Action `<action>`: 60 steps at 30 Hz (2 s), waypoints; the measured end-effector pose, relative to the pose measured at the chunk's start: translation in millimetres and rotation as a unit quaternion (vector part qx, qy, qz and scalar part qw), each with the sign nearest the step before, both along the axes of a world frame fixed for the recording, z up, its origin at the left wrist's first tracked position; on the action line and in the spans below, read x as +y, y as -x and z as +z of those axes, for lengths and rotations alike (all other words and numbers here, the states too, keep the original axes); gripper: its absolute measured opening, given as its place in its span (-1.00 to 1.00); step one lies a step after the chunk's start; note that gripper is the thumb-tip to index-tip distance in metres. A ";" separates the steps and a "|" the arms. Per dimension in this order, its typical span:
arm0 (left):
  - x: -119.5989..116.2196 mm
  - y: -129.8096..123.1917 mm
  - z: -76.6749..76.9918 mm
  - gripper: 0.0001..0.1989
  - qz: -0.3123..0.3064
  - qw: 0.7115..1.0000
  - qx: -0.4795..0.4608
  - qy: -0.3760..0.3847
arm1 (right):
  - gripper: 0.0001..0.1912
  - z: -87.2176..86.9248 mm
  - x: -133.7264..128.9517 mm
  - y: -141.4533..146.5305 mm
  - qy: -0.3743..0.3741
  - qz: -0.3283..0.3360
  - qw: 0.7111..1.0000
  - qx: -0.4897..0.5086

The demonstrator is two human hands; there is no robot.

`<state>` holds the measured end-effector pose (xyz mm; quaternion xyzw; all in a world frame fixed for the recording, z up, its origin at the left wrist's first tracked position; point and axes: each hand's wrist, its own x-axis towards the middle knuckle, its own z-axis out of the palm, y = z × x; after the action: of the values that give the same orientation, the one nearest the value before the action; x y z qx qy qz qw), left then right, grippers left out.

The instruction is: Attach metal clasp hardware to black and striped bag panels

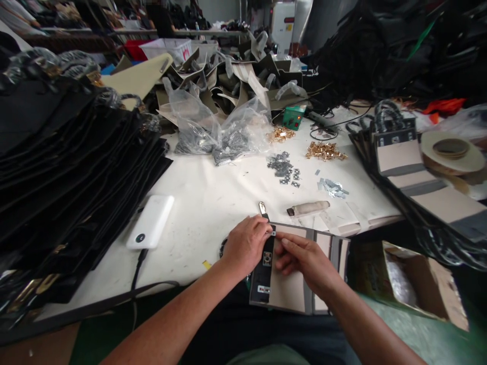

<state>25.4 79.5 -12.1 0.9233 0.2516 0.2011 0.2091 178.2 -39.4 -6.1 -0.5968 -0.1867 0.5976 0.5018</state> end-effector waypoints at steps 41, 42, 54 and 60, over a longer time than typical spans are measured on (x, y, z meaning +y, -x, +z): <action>-3.1 -1.6 -9.1 -0.86 0.028 0.999 -0.040 -0.001 | -0.72 -27.3 -5.9 14.1 -0.166 0.057 0.710 -0.682; -2.8 -1.0 -9.6 -0.86 0.026 0.999 -0.047 0.002 | -0.72 -28.5 -5.1 11.7 -0.173 0.043 0.724 -0.667; -2.0 0.7 -6.0 -0.87 0.022 0.999 -0.039 0.011 | -0.74 -24.4 2.1 11.6 -0.144 0.008 0.790 -0.596; -1.6 1.6 -7.4 -0.85 0.017 0.999 -0.047 0.006 | -0.74 -24.3 1.2 11.3 -0.161 0.002 0.787 -0.596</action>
<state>23.8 77.9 -19.5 0.9072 0.2584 0.2458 0.2230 167.0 -38.2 -30.3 -0.7447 -0.5429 0.0857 0.3785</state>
